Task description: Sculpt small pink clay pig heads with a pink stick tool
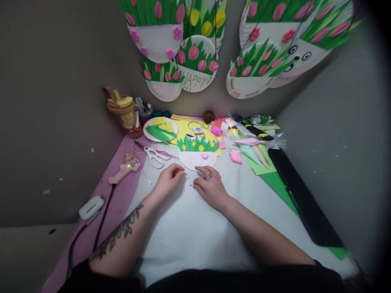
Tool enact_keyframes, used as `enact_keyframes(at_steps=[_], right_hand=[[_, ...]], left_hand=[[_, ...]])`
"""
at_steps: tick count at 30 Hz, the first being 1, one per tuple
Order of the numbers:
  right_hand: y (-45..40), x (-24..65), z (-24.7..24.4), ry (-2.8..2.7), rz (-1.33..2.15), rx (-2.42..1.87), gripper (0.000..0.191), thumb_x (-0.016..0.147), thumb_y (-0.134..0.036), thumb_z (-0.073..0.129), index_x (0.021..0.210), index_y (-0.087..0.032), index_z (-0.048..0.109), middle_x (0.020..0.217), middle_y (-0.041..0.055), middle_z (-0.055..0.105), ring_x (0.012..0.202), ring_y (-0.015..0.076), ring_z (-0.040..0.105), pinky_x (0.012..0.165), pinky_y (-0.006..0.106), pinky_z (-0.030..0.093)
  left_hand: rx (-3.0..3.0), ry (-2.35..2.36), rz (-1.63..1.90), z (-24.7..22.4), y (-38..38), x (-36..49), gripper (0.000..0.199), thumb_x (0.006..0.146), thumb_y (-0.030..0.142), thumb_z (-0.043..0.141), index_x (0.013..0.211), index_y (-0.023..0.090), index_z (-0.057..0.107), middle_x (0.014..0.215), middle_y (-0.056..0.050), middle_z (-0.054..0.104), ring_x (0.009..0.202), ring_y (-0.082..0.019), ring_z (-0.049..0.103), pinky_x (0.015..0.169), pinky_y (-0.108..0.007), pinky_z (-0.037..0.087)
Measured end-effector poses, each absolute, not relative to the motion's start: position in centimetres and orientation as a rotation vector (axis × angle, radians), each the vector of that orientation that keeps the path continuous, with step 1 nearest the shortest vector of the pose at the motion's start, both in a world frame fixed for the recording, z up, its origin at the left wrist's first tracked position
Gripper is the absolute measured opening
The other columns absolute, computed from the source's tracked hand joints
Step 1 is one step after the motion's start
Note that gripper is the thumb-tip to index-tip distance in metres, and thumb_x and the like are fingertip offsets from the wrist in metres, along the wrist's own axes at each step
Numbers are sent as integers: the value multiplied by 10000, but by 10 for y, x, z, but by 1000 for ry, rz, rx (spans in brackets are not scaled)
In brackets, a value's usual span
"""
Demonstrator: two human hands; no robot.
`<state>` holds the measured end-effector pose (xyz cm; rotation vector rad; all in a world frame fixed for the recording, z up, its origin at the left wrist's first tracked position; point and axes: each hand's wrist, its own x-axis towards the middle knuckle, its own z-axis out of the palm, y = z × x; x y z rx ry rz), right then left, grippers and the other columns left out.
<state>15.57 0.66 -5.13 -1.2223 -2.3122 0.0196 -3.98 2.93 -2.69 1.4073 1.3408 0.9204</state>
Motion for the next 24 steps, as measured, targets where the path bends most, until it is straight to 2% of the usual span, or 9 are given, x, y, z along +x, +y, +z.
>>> enact_keyframes(at_steps=[5,9,24], right_hand=[[9,155,-54,-2311,21,-1213,43,824,-229,657,801,-249,687,1275,71,571,1148,284,442,923,476,422],[10,153,-56,-2308,31,-1204,41,820,-235,669,791,-253,692,1257,63,590,1139,284,451,909,475,435],[8,163,-56,-2208,61,-1146,132,829,-169,641,803,-264,729,1159,55,650,1071,260,476,877,480,477]], left_hand=[[1706,1284,711,-24,24,-41,57,732,190,596,763,205,642,708,12,623,679,-156,551,654,-269,403],[1844,1307,590,-22,20,-41,94,692,153,624,766,208,643,733,-4,636,678,-168,557,649,-280,401],[2059,1394,449,-22,14,-33,106,769,197,591,836,222,669,864,-44,663,804,-202,605,714,-301,445]])
